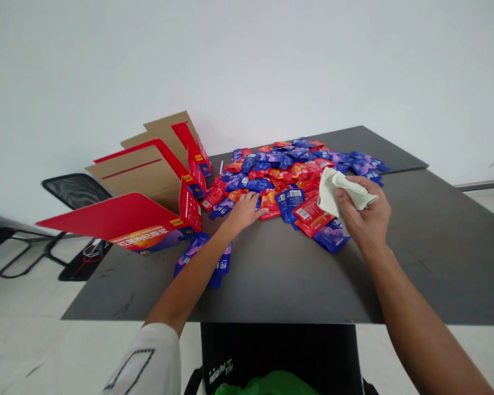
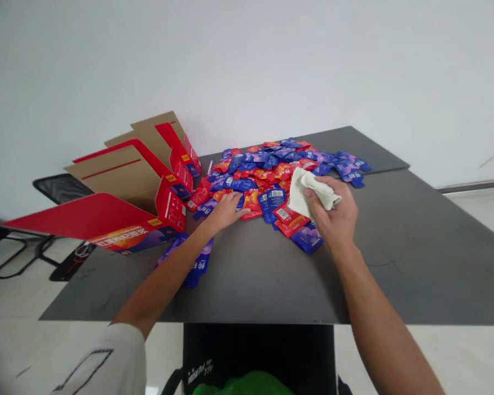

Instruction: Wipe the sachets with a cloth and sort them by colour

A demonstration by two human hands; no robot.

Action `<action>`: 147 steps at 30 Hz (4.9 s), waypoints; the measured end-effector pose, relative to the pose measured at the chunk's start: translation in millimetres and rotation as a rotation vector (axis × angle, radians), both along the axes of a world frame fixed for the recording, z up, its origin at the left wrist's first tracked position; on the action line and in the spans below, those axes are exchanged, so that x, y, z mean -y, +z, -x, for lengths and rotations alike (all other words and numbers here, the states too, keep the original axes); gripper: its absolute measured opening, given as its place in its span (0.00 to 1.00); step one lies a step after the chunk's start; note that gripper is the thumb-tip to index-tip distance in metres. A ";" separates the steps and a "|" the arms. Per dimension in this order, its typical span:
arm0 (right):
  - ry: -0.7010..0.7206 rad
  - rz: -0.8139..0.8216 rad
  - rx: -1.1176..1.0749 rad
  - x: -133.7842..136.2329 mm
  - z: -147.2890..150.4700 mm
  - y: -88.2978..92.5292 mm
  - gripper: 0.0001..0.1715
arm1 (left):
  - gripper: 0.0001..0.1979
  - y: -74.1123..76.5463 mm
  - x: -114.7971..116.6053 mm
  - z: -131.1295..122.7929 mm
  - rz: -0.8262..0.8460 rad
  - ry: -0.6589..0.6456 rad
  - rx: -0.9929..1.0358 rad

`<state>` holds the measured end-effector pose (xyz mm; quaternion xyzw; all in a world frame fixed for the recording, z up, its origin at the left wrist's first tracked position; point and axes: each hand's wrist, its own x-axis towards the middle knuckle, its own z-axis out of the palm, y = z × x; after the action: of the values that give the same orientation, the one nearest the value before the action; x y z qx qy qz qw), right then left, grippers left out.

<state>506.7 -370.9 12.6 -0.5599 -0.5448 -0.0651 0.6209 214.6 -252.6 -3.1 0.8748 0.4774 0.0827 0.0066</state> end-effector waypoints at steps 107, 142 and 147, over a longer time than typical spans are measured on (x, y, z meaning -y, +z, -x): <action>0.657 0.447 0.862 26.3 68.3 -44.1 0.24 | 0.18 -18.2 270.3 16.2 -0.195 -0.401 -0.168; 0.666 0.466 0.875 16.0 71.2 -42.1 0.23 | 0.20 -15.4 272.8 16.6 -0.152 -0.396 -0.212; 0.517 0.419 0.884 12.2 72.3 -11.2 0.25 | 0.19 -16.1 272.1 16.8 -0.151 -0.412 -0.219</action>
<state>434.4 -383.1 1.4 -0.4388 -0.8746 -0.0294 0.2042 197.8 -524.7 -19.2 0.9554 0.2795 0.0196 -0.0939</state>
